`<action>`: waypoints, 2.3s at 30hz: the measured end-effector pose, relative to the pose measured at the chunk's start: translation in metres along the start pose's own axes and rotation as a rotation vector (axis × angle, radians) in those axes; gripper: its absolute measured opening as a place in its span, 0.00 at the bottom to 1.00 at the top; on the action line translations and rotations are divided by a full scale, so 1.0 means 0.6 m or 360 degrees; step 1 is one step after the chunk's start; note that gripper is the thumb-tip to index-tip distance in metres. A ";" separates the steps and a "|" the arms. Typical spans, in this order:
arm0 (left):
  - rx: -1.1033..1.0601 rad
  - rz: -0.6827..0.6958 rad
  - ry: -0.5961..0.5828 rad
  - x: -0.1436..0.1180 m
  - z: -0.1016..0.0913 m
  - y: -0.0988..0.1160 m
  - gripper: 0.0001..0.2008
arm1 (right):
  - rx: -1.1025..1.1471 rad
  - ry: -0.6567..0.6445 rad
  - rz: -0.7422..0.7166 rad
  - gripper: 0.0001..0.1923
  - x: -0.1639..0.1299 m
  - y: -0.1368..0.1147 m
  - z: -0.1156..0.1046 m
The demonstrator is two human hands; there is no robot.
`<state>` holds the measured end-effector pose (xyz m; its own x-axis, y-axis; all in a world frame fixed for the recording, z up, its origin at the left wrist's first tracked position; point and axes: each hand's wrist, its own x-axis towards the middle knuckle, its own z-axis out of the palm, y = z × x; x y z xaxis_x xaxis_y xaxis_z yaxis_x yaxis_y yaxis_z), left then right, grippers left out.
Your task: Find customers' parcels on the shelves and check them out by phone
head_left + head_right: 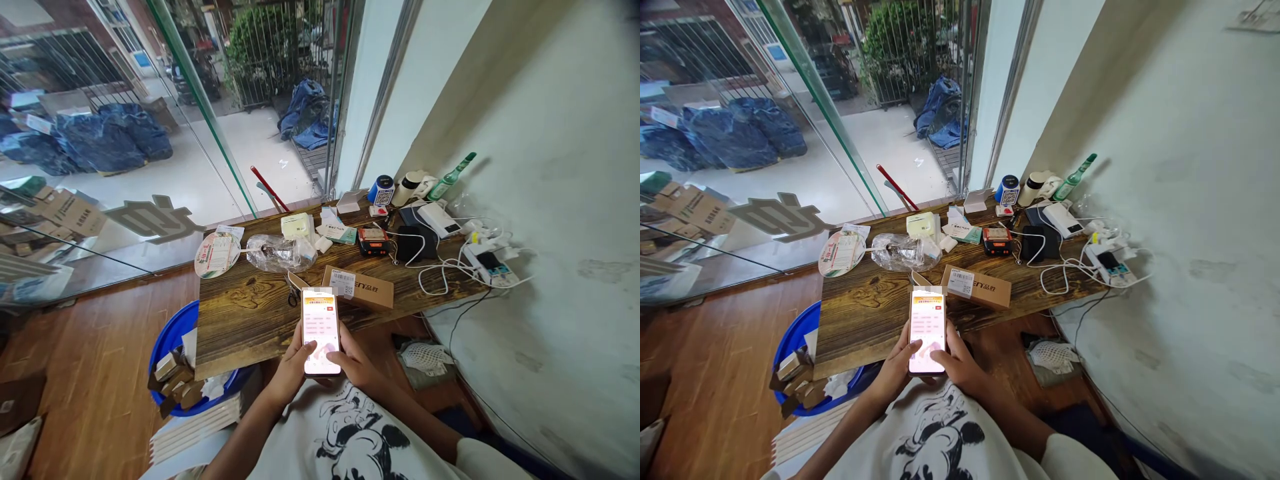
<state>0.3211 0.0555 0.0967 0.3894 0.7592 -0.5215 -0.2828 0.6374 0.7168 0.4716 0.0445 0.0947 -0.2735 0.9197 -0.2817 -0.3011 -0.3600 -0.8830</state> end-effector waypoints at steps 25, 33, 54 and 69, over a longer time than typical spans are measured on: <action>-0.0194 0.0106 -0.0147 0.001 -0.005 -0.011 0.47 | -0.0084 0.0696 -0.0038 0.26 0.037 -0.012 0.013; -0.0186 -0.0032 -0.0134 -0.008 -0.004 -0.001 0.47 | -0.0264 0.0665 -0.0261 0.17 -0.008 0.002 0.021; -0.0257 0.0012 -0.0029 -0.017 -0.015 -0.019 0.44 | -0.0212 0.0475 -0.0180 0.23 0.024 0.050 0.008; -0.0201 0.0205 0.0064 -0.019 -0.011 -0.024 0.40 | -0.0307 0.0484 -0.0197 0.24 0.026 0.056 0.006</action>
<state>0.3145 0.0385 0.0894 0.3079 0.8388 -0.4490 -0.4372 0.5439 0.7163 0.4536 0.0460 0.0619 0.0468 0.9693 -0.2413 -0.1294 -0.2336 -0.9637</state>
